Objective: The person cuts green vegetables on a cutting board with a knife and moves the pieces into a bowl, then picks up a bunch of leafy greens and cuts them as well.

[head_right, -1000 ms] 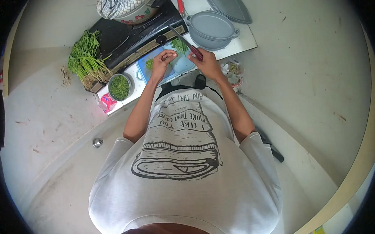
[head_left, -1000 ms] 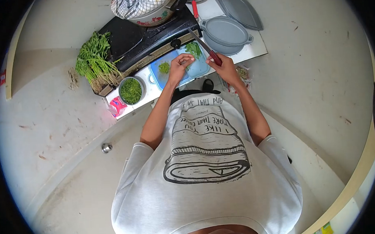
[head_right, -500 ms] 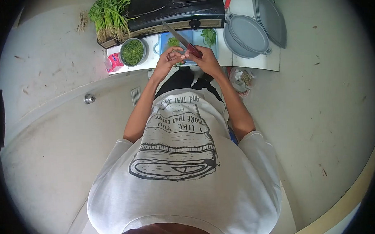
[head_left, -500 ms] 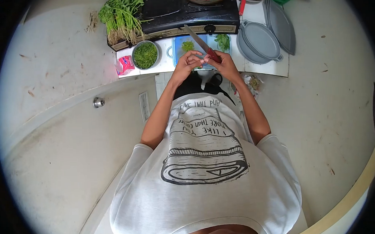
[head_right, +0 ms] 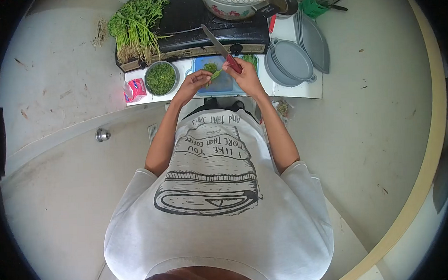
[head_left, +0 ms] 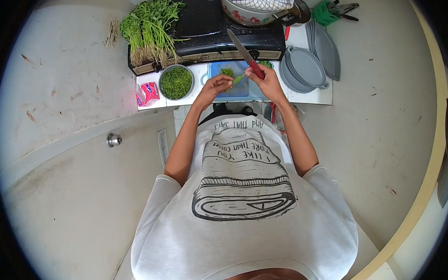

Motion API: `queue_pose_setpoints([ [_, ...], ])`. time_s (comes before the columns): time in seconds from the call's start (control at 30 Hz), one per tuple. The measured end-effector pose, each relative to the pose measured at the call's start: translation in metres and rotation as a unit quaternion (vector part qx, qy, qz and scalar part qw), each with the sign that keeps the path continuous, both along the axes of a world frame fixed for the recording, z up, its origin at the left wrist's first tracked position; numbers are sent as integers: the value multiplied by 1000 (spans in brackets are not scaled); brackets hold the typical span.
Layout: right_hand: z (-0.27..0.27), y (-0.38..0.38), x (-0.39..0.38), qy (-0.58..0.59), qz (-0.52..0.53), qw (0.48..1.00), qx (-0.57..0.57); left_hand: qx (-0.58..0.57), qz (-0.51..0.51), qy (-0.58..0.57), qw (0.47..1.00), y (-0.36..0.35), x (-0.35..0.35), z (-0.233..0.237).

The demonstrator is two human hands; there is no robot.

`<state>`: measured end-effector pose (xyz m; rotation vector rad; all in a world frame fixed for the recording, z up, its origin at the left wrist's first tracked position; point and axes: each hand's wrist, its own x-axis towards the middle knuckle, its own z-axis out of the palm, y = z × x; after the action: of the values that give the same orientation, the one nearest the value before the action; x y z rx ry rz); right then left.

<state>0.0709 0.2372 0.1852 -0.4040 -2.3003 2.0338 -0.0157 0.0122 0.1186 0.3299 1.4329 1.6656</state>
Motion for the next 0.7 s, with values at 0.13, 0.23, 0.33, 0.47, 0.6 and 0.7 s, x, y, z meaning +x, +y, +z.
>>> queue_pose_setpoints([
  [0.13, 10, -7, -13, -23, -15, 998, 62, -24, 10, -4, 1000, -21, -20, -23],
  [0.23, 2, -16, -18, -36, -26, 997, 62, -149, 48, 119, 981, -31, -35, -46],
  [0.33, -10, -29, -20, -38, -36, 997, 62, -120, 90, 218, 964, -25, -31, -28],
  [0.47, -21, -46, -28, -35, -36, 998, 34, -30, 53, 275, 959, -6, -27, 12],
  [0.6, -29, -48, -33, -18, -43, 999, 14, -43, 21, 287, 957, 2, -29, 12],
  [0.7, -28, -45, -35, -35, -54, 998, 23, -62, 22, 294, 953, 2, -32, 6],
])
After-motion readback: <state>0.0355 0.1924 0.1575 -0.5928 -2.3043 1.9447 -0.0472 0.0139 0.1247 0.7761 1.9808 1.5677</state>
